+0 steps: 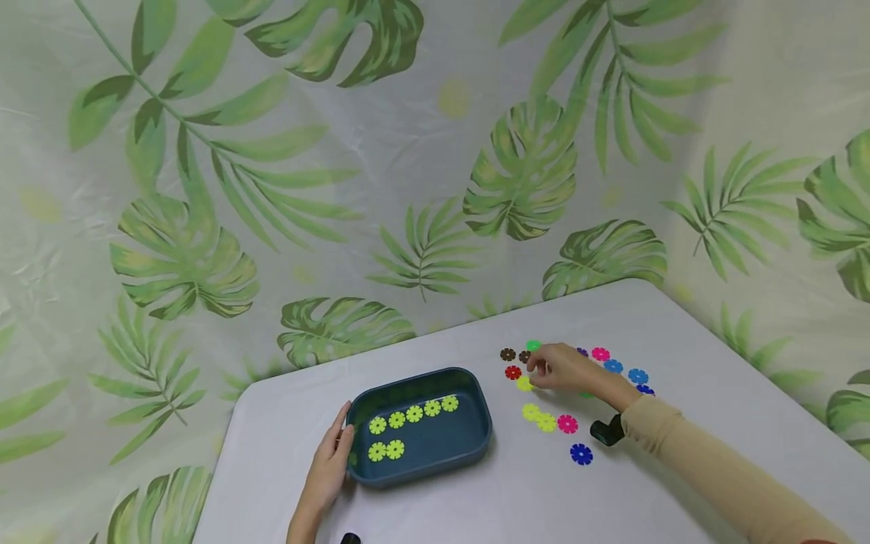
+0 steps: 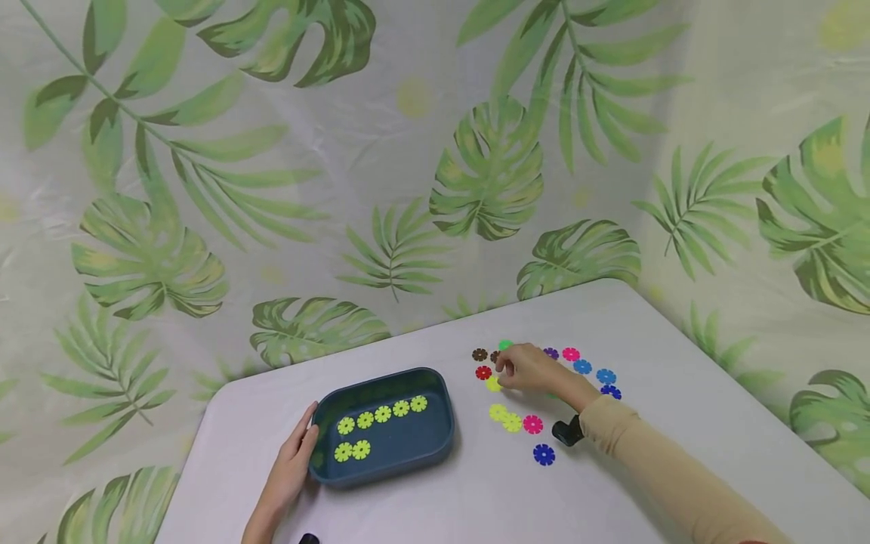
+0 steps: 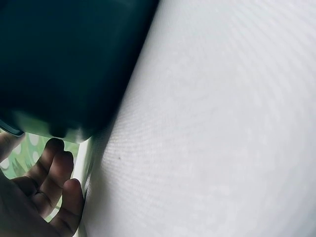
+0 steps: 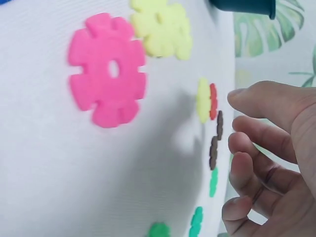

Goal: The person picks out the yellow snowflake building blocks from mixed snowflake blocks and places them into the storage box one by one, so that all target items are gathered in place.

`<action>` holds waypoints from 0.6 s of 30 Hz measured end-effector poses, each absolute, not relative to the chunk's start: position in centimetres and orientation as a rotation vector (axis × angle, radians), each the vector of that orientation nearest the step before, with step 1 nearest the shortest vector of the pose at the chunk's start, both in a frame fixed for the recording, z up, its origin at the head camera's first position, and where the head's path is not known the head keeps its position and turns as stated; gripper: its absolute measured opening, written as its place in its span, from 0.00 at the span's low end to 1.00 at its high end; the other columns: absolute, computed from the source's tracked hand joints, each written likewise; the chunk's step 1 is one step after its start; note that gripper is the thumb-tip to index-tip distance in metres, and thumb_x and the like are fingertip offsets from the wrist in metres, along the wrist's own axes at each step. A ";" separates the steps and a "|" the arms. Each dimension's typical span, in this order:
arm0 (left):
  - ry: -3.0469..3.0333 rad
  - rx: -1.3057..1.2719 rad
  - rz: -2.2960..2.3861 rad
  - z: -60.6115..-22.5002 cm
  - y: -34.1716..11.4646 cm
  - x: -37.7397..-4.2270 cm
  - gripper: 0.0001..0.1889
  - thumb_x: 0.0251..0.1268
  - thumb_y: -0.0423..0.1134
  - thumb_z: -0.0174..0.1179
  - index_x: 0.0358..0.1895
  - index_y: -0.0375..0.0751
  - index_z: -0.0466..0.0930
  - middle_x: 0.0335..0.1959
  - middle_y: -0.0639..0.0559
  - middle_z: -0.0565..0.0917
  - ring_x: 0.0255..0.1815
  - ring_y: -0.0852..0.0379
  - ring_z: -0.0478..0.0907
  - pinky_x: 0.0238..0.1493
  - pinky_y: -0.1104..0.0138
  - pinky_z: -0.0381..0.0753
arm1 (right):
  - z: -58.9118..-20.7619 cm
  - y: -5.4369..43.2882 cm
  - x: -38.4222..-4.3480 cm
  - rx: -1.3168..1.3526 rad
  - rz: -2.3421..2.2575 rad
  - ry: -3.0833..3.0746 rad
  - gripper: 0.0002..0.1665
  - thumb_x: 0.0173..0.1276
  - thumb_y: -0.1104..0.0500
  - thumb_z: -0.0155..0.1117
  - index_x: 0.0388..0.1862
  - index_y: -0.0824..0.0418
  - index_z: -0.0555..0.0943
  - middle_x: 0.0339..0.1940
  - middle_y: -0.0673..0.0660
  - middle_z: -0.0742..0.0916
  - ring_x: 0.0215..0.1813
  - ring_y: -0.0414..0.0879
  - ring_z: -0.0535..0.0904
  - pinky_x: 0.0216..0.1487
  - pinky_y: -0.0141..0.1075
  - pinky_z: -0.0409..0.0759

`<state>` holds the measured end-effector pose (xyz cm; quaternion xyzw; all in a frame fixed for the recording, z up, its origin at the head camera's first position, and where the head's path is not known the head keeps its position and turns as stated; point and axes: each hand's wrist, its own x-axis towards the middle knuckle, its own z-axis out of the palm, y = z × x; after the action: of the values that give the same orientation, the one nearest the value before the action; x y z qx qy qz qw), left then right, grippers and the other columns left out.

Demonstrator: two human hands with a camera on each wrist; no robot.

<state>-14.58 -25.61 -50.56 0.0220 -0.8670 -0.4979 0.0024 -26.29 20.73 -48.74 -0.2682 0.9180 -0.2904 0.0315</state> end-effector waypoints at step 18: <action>-2.684 0.046 -1.487 -51.5 -25.8 -14.6 0.29 0.84 0.53 0.43 0.81 0.52 0.57 0.50 0.44 0.79 0.47 0.50 0.73 0.51 0.53 0.70 | -51.3 20.5 -26.1 -0.723 -0.878 2.877 0.20 0.58 0.52 0.80 0.44 0.61 0.85 0.28 0.48 0.78 0.33 0.41 0.71 0.35 0.34 0.73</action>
<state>-14.62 -25.78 -51.48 0.0150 -0.8740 -0.4844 0.0366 -26.11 20.53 -51.33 -0.2335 0.9298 -0.2836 0.0239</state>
